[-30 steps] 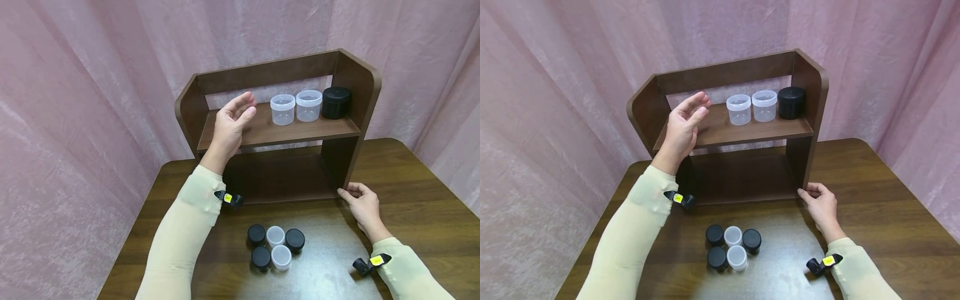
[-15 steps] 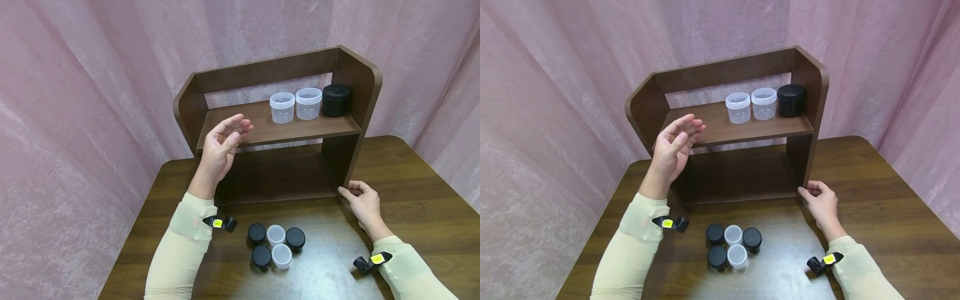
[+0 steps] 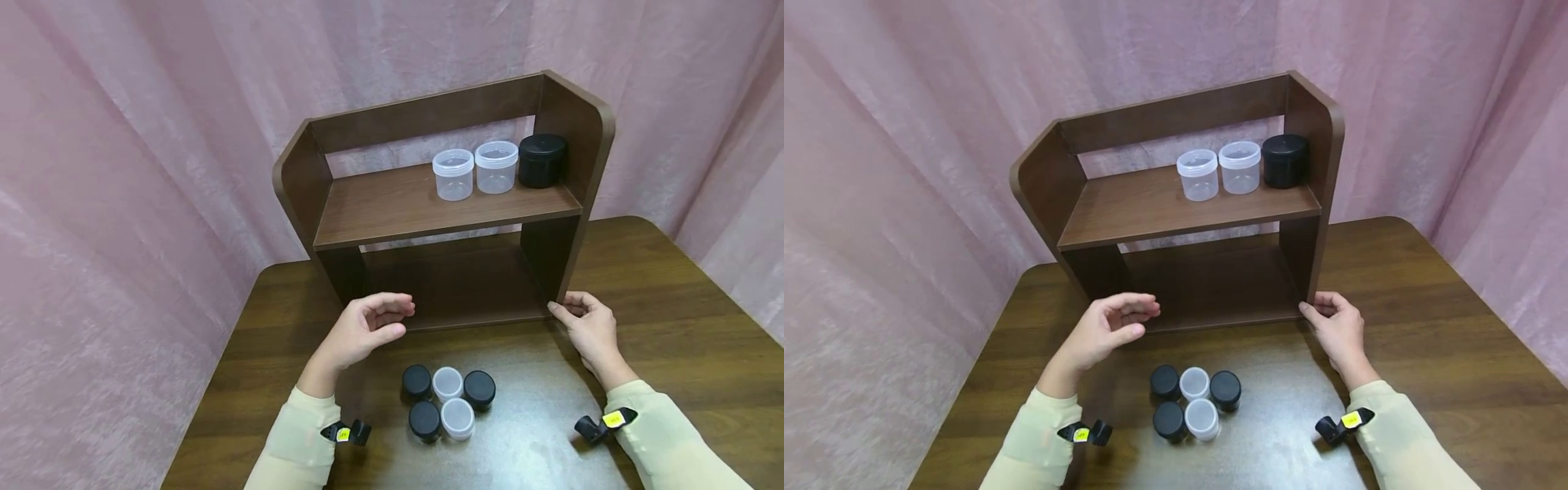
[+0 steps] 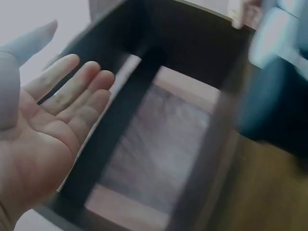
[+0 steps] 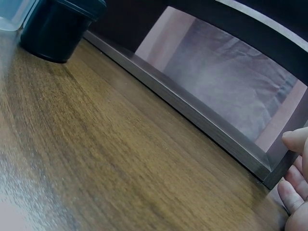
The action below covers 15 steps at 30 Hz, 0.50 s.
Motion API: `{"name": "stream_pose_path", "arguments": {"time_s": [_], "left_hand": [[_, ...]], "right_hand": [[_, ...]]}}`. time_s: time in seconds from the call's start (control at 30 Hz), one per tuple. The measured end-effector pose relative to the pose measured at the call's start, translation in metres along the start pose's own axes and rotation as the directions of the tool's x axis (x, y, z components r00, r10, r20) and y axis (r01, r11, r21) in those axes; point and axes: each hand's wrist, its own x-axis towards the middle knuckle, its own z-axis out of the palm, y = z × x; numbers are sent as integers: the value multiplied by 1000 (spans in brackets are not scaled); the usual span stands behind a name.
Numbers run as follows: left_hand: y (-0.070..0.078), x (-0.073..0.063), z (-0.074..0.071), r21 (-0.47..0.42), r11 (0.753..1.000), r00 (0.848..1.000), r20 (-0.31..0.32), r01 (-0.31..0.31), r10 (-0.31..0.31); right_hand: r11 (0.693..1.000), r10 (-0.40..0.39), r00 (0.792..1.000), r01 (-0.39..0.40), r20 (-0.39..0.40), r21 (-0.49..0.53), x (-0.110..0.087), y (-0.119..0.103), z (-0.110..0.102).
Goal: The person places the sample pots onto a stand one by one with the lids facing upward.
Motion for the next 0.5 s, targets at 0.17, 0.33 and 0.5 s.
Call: {"name": "stream_pose_path", "arguments": {"time_s": [0.17,0.33,0.5], "left_hand": [[-20,-14,7,34,994,994,30,107,-108],[-61,-21,9,35,984,981,83,174,-177],[-77,-27,12,110,961,945,184,255,-272]], "right_hand": [[1000,5,1000,-5,-14,17,0,0,2],[999,-4,1000,5,-16,32,0,1,3],[1000,-5,1000,5,-19,29,0,1,4]]}}
